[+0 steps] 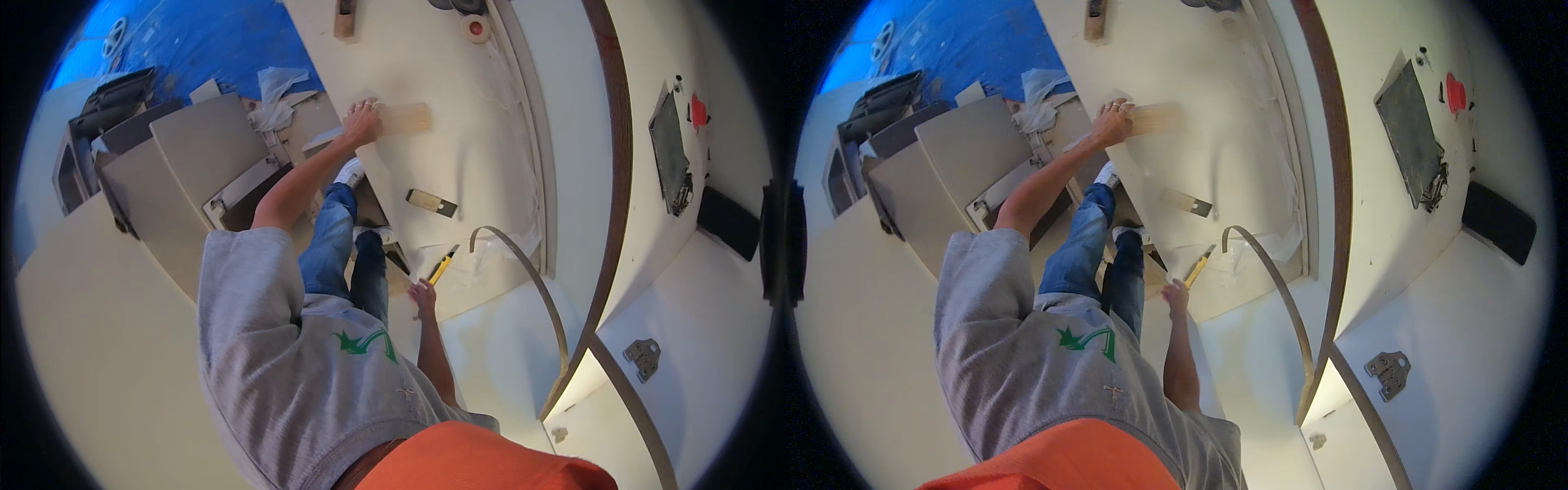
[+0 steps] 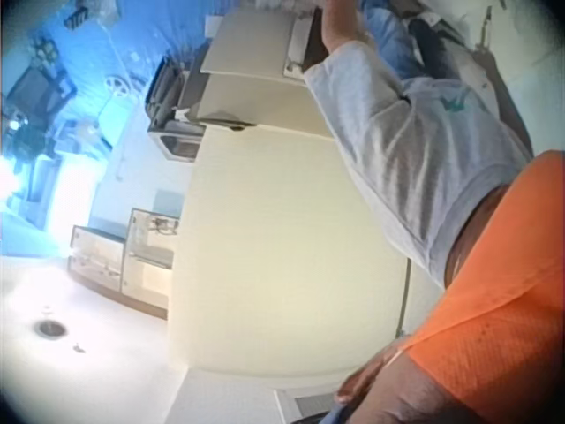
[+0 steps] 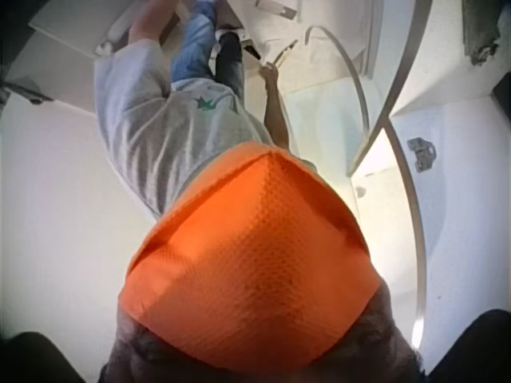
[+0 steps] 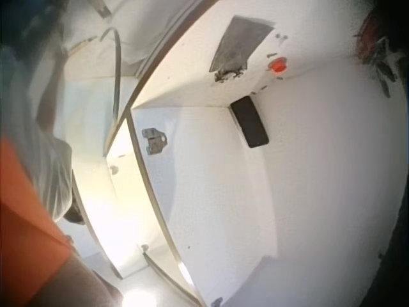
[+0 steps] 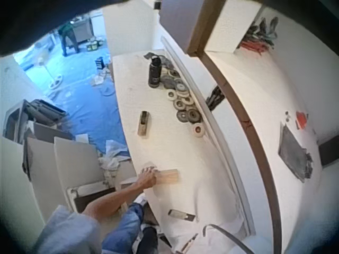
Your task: The person uses a utility knife to trim excess edge banding along the curved edge of a white cabinet door. They repeatedly align a wooden block as a straightedge guide, cut along the edge, and remove the trimmed strip. The person also uses a small sanding block to smooth the cut edge.
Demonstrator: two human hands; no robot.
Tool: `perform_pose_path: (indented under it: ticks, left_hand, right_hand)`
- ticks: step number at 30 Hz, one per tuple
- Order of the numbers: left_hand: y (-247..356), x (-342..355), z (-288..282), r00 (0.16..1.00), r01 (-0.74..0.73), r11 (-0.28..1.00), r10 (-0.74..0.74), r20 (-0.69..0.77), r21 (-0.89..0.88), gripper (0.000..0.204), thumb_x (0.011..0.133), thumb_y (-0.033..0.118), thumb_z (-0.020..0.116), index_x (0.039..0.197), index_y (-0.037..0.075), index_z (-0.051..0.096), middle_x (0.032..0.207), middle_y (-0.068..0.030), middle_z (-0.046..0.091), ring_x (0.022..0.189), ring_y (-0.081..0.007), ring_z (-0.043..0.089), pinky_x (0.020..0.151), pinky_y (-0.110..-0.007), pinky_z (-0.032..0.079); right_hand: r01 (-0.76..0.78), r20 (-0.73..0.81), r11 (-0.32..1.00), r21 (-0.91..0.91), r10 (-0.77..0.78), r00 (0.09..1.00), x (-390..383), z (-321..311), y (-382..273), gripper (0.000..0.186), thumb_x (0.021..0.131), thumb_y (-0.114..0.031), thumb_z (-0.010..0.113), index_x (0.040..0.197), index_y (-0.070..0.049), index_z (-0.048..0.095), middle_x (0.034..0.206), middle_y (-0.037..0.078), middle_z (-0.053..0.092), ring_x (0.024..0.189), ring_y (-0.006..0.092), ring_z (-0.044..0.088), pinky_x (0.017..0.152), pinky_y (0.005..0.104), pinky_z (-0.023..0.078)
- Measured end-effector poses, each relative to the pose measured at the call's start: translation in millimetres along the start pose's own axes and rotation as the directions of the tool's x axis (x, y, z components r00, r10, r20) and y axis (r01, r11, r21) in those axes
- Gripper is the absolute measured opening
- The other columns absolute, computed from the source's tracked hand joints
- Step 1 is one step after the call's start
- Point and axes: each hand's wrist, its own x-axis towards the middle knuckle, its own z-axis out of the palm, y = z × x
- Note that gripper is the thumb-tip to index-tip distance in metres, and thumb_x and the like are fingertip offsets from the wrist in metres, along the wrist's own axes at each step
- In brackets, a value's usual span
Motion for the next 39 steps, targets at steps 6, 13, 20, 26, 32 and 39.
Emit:
perform_pose_path:
  ticks: [6, 13, 20, 26, 32, 39]
  left_hand:
    - [37.7, 8.4, -3.9, 0.986, -0.145, 0.986, 0.137, 0.096, 0.087, 0.107, 0.069, 0.033, 0.089, 0.158, 0.012, 0.032, 0.151, -0.0159, 0.043, 0.144, -0.0364, 0.039, 0.121, -0.06, 0.028]
    - [40.2, 26.4, 23.8, 0.994, -0.086, 0.996, 0.086, 0.074, 0.006, 0.093, 0.068, 0.005, 0.08, 0.152, 0.003, 0.038, 0.143, -0.0206, 0.05, 0.137, -0.0399, 0.043, 0.112, -0.05, 0.041]
    - [70.1, -23.8, 7.5, 0.992, 0.049, 0.924, -0.002, 0.123, -0.38, 0.059, 0.058, 0.027, 0.093, 0.1, 0.001, 0.061, 0.101, -0.0252, 0.067, 0.107, -0.043, 0.061, 0.093, -0.05, 0.052]
    - [160.0, -124.9, -20.2, 0.909, 0.418, -0.056, 0.015, 0.417, -0.907, 0.044, 0.083, 0.028, 0.076, 0.117, 0.011, 0.053, 0.115, -0.0084, 0.062, 0.11, -0.0233, 0.061, 0.095, -0.045, 0.051]
    - [265.7, -212.5, -6.9, 0.905, 0.425, -0.437, 0.205, 0.372, -0.793, 0.032, 0.087, 0.024, 0.066, 0.115, 0.011, 0.058, 0.112, -0.007, 0.064, 0.107, -0.0253, 0.063, 0.095, -0.046, 0.052]
    - [366.9, -267.1, 17.6, 0.88, 0.466, -0.485, 0.344, 0.328, -0.74, 0.025, 0.091, 0.026, 0.059, 0.11, 0.009, 0.064, 0.107, -0.0058, 0.067, 0.104, -0.0228, 0.064, 0.092, -0.042, 0.052]
  right_hand:
    - [0.004, 0.026, 0.992, 0.125, -0.008, 1.0, -21.5, 1.8, 50.3, 0.044, 0.097, -0.014, 0.06, 0.14, -0.006, 0.051, 0.1, 0.013, 0.07, 0.079, 0.0203, 0.071, 0.067, 0.0302, 0.057]
    - [0.294, 0.115, 0.945, 0.141, -0.311, 0.943, -14.4, 30.5, -10.6, 0.038, 0.104, -0.019, 0.054, 0.14, -0.008, 0.051, 0.105, 0.013, 0.071, 0.086, 0.0187, 0.072, 0.074, 0.0292, 0.058]
    - [0.468, 0.136, 0.875, 0.123, -0.482, 0.865, -11.5, -28.1, -58.4, 0.042, 0.1, -0.016, 0.06, 0.141, -0.01, 0.052, 0.105, 0.012, 0.072, 0.089, 0.0209, 0.073, 0.075, 0.0308, 0.058]
    - [0.452, 0.175, 0.883, 0.129, -0.469, 0.866, 0.2, -67.4, -79.6, 0.044, 0.099, -0.022, 0.065, 0.138, -0.006, 0.052, 0.102, 0.011, 0.07, 0.084, 0.0201, 0.071, 0.073, 0.0312, 0.059]
    - [-0.012, 0.632, 0.812, 0.583, -0.444, 0.636, -10.2, -99.1, -94.0, 0.055, 0.1, -0.05, 0.059, 0.129, -0.004, 0.058, 0.104, 0.013, 0.069, 0.097, 0.0259, 0.068, 0.077, 0.0378, 0.057]
    - [-0.283, 0.433, 0.342, 0.896, -0.813, 0.39, -41.5, -176.7, -56.0, 0.042, 0.106, -0.036, 0.05, 0.132, -0.004, 0.06, 0.126, 0.012, 0.069, 0.108, 0.0251, 0.068, 0.087, 0.0377, 0.059]
